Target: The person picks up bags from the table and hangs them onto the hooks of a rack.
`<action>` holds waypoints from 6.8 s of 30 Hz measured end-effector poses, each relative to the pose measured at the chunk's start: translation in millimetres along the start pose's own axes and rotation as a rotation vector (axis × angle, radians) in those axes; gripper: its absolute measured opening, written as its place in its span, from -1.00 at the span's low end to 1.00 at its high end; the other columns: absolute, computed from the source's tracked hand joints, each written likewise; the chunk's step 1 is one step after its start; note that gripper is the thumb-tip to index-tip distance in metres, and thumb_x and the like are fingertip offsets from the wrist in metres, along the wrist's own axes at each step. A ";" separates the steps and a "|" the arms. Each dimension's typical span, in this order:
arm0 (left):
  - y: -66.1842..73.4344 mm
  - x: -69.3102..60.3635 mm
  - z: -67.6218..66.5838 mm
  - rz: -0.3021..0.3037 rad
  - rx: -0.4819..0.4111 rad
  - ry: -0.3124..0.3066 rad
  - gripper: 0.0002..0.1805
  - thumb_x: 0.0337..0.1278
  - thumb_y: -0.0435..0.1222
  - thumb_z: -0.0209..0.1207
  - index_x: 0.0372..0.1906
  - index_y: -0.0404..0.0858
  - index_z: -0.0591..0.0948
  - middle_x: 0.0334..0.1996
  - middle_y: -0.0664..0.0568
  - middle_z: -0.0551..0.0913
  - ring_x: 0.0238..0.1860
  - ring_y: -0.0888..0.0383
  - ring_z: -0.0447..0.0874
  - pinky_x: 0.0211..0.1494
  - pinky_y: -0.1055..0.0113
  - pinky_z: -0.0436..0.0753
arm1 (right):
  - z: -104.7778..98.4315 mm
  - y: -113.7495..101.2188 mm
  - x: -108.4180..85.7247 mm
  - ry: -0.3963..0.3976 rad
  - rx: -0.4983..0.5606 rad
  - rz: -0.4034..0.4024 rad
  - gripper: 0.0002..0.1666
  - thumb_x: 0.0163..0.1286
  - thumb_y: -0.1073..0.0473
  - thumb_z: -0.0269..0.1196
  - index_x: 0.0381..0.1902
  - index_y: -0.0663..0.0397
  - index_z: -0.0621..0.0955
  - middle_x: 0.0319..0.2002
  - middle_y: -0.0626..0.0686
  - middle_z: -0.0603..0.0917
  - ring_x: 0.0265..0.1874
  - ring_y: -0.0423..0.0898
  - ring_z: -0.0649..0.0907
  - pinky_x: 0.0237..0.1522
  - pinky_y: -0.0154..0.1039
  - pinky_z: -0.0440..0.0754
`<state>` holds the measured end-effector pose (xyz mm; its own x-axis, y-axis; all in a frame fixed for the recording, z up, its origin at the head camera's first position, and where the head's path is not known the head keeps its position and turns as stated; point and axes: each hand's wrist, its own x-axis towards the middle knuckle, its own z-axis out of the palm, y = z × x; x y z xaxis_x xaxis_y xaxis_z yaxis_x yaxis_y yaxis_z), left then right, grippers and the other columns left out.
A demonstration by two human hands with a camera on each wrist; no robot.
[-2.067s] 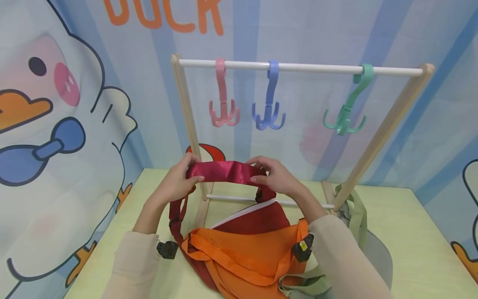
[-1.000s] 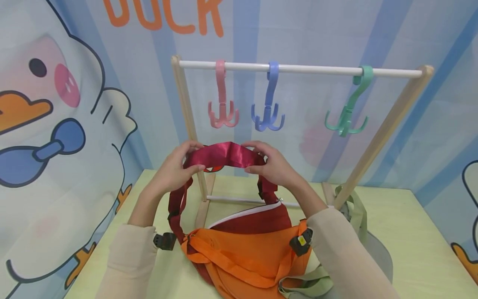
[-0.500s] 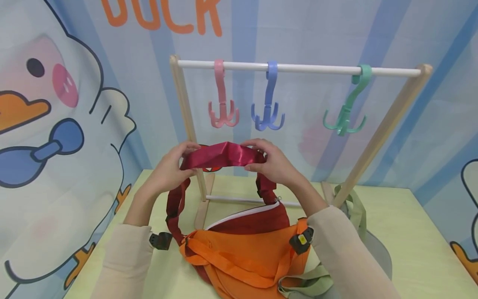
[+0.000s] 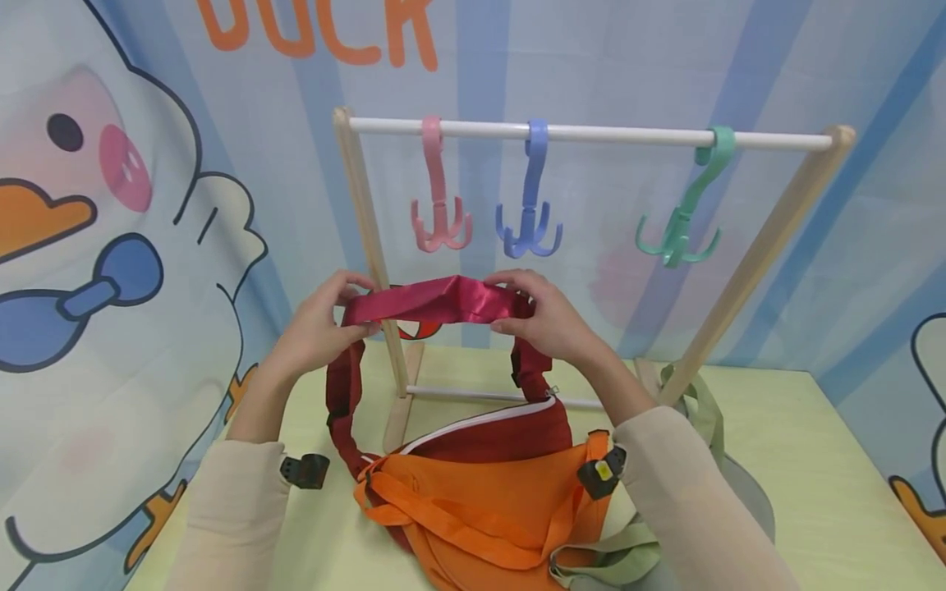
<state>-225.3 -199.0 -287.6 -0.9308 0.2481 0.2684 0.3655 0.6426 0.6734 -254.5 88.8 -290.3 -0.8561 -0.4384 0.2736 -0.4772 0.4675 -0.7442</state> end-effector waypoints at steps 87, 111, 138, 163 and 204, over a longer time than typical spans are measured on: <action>95.6 45.9 -23.8 0.030 0.000 0.394 -0.63 0.11 -0.29 0.18 0.04 -0.28 0.46 -0.14 -0.17 0.42 -0.14 -0.02 0.43 -0.17 0.12 0.55 | -26.8 -71.4 11.9 0.326 -0.024 -0.086 -0.49 0.31 0.38 0.04 0.24 0.17 0.39 -0.12 0.17 0.37 -0.10 -0.01 0.39 -0.19 -0.21 0.51; 87.4 55.6 -9.7 0.098 0.005 0.491 -0.71 0.10 -0.34 0.18 -0.06 -0.33 0.49 -0.27 -0.18 0.43 -0.24 0.03 0.40 -0.25 0.24 0.50 | -21.6 -74.3 13.4 0.363 -0.051 -0.052 -0.45 0.31 0.40 0.03 0.28 0.19 0.32 -0.08 0.17 0.33 0.04 -0.01 0.31 -0.14 -0.19 0.56; 74.4 57.6 -5.8 0.126 -0.003 0.529 -0.73 0.15 -0.28 0.15 -0.07 -0.29 0.55 -0.32 -0.15 0.43 -0.31 0.09 0.38 -0.33 0.33 0.49 | -17.8 -70.3 12.7 0.345 -0.122 -0.060 -0.45 0.30 0.39 0.05 0.27 0.19 0.34 -0.11 0.17 0.36 -0.04 0.01 0.32 -0.18 -0.15 0.50; 61.9 61.5 -2.0 0.124 -0.005 0.524 -0.76 0.15 -0.32 0.15 -0.10 -0.33 0.55 -0.40 -0.15 0.43 -0.40 0.07 0.36 -0.38 0.32 0.45 | -13.9 -70.3 14.1 0.285 -0.135 -0.026 -0.44 0.31 0.38 0.06 0.28 0.18 0.33 -0.08 0.14 0.37 -0.03 -0.01 0.35 -0.16 -0.18 0.54; 68.2 79.8 -2.6 0.095 -0.127 0.558 -0.73 0.17 -0.23 0.15 -0.09 -0.29 0.50 -0.29 -0.12 0.64 -0.28 0.07 0.59 -0.14 0.32 0.58 | -9.7 -66.5 11.7 0.320 -0.086 -0.048 -0.43 0.30 0.36 0.09 0.28 0.13 0.34 -0.07 0.15 0.39 -0.05 -0.01 0.37 -0.20 -0.14 0.56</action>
<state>-274.6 -137.3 -218.4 -0.7627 -0.1416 0.6311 0.4771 0.5355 0.6968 -234.7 60.0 -231.7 -0.8447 -0.2044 0.4947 -0.5217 0.5212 -0.6754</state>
